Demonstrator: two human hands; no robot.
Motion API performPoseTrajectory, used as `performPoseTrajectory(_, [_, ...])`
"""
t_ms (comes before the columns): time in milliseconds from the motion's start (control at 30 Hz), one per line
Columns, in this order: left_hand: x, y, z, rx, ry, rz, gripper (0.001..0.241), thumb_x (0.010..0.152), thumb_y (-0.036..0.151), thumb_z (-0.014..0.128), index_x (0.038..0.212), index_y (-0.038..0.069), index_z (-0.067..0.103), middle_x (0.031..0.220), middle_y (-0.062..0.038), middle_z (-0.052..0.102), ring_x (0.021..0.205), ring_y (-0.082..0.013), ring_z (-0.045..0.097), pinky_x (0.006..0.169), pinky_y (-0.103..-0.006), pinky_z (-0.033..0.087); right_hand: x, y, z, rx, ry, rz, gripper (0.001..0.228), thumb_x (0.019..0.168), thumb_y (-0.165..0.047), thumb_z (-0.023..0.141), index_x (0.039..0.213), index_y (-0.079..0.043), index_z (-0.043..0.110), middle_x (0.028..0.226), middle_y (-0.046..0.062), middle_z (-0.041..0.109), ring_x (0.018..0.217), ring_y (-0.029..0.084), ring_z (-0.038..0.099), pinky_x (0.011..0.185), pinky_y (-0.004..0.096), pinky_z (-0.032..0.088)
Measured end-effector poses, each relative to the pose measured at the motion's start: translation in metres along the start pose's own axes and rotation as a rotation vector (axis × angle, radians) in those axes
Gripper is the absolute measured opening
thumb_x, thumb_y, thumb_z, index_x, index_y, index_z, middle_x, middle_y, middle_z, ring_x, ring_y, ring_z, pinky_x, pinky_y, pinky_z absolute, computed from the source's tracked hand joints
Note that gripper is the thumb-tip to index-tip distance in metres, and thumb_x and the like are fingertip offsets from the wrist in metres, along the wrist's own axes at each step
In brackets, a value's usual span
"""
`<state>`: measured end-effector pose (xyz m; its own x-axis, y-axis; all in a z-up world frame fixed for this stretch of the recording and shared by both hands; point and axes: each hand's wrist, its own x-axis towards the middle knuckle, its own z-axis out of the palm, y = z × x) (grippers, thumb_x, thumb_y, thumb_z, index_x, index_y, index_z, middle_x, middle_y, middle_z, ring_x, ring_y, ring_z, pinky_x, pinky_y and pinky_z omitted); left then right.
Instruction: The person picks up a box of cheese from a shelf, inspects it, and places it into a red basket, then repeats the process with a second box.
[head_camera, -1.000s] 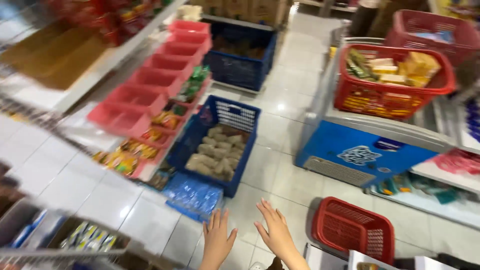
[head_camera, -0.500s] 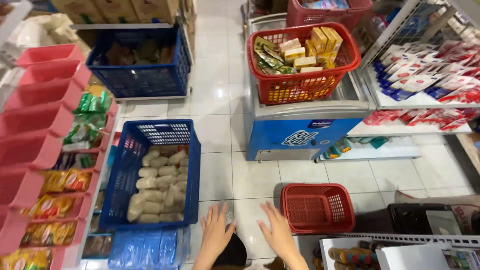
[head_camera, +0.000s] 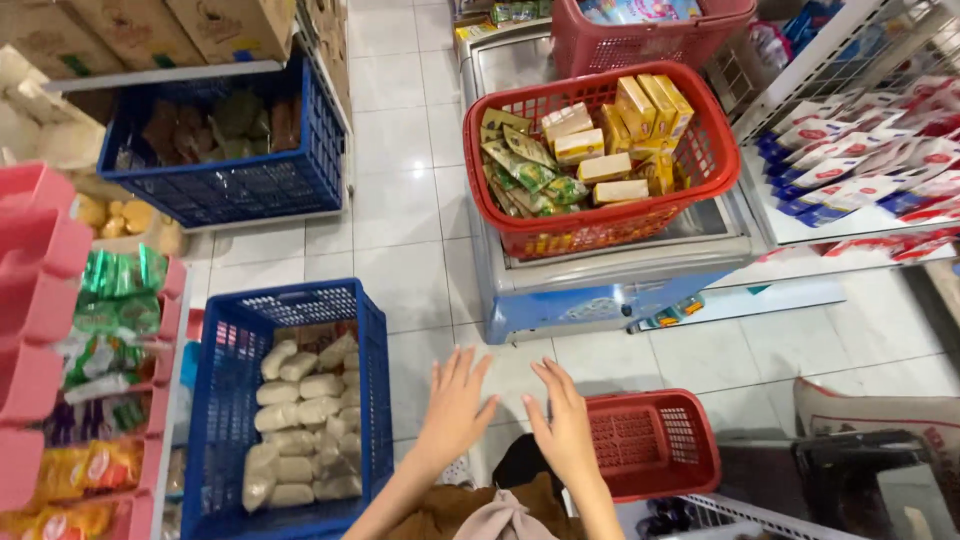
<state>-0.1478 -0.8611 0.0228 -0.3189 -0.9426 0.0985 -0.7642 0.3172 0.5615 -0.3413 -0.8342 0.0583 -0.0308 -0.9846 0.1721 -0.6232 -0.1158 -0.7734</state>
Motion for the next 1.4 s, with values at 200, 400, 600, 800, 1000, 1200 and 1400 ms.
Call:
performPoseTrajectory(200, [0.09, 0.003, -0.012, -0.142, 0.071, 0.121, 0.062, 0.091, 0.024, 0.068, 0.148, 0.007, 0.049, 0.154, -0.021, 0.044, 0.146, -0.0439, 0.035, 0.118, -0.0605, 0.024, 0.097, 0.027, -0.013, 0.014, 0.094, -0.09, 0.037, 0.092, -0.019, 0.067, 0.128, -0.007, 0.064, 0.137, 0.018, 0.063, 0.126, 0.039, 0.061, 0.105, 0.043, 0.047])
performPoseTrajectory(400, [0.214, 0.012, -0.018, -0.125, 0.251, 0.164, 0.05, 0.089, 0.017, 0.07, 0.136, 0.009, 0.057, 0.146, -0.019, 0.051, 0.143, -0.0415, 0.04, 0.117, -0.0576, 0.03, 0.23, 0.059, -0.054, -0.105, 0.168, -0.202, 0.033, 0.092, -0.015, 0.067, 0.124, -0.009, 0.067, 0.128, 0.015, 0.068, 0.121, 0.037, 0.063, 0.102, 0.044, 0.048])
performPoseTrajectory(600, [0.324, 0.014, 0.001, -0.101, 0.336, 0.202, 0.041, 0.087, 0.011, 0.067, 0.128, 0.007, 0.062, 0.136, -0.017, 0.057, 0.133, -0.0384, 0.049, 0.115, -0.0554, 0.035, 0.37, 0.118, -0.098, -0.365, 0.273, -0.215, 0.04, 0.091, -0.025, 0.072, 0.128, -0.009, 0.066, 0.127, 0.016, 0.064, 0.12, 0.037, 0.059, 0.1, 0.051, 0.046])
performPoseTrajectory(800, [0.339, 0.01, 0.011, -0.073, 0.409, 0.11, 0.038, 0.087, 0.009, 0.066, 0.125, 0.004, 0.063, 0.13, -0.018, 0.06, 0.127, -0.0375, 0.053, 0.111, -0.0534, 0.038, 0.462, 0.168, -0.107, -0.75, 0.355, -0.042, 0.051, 0.082, -0.044, 0.08, 0.12, -0.01, 0.073, 0.12, 0.015, 0.062, 0.116, 0.036, 0.055, 0.099, 0.062, 0.036])
performPoseTrajectory(1000, [0.331, 0.022, -0.001, -0.169, 0.414, 0.032, 0.036, 0.09, 0.009, 0.065, 0.126, 0.005, 0.065, 0.126, -0.016, 0.064, 0.121, -0.0366, 0.058, 0.106, -0.049, 0.044, 0.464, 0.163, -0.108, -0.58, 0.427, -0.154, 0.038, 0.095, -0.04, 0.077, 0.114, -0.007, 0.073, 0.117, 0.016, 0.061, 0.115, 0.036, 0.058, 0.099, 0.055, 0.04])
performPoseTrajectory(1200, [0.322, 0.017, -0.012, -0.79, 0.253, -0.149, 0.052, 0.096, 0.019, 0.061, 0.146, 0.008, 0.047, 0.134, -0.011, 0.059, 0.121, -0.0263, 0.059, 0.103, -0.0387, 0.048, 0.424, 0.109, -0.104, 0.094, 0.18, -0.253, 0.034, 0.099, -0.034, 0.07, 0.104, -0.001, 0.064, 0.101, 0.011, 0.056, 0.094, 0.026, 0.055, 0.085, 0.035, 0.045])
performPoseTrajectory(1400, [0.28, 0.004, 0.012, -1.389, 0.447, -0.117, 0.051, 0.104, 0.021, 0.056, 0.151, 0.007, 0.04, 0.137, -0.006, 0.056, 0.13, -0.0133, 0.053, 0.111, -0.0306, 0.044, 0.392, 0.07, -0.04, 0.369, -0.323, -0.187, 0.025, 0.097, -0.021, 0.067, 0.091, 0.003, 0.064, 0.088, 0.004, 0.051, 0.08, 0.014, 0.048, 0.071, 0.027, 0.038])
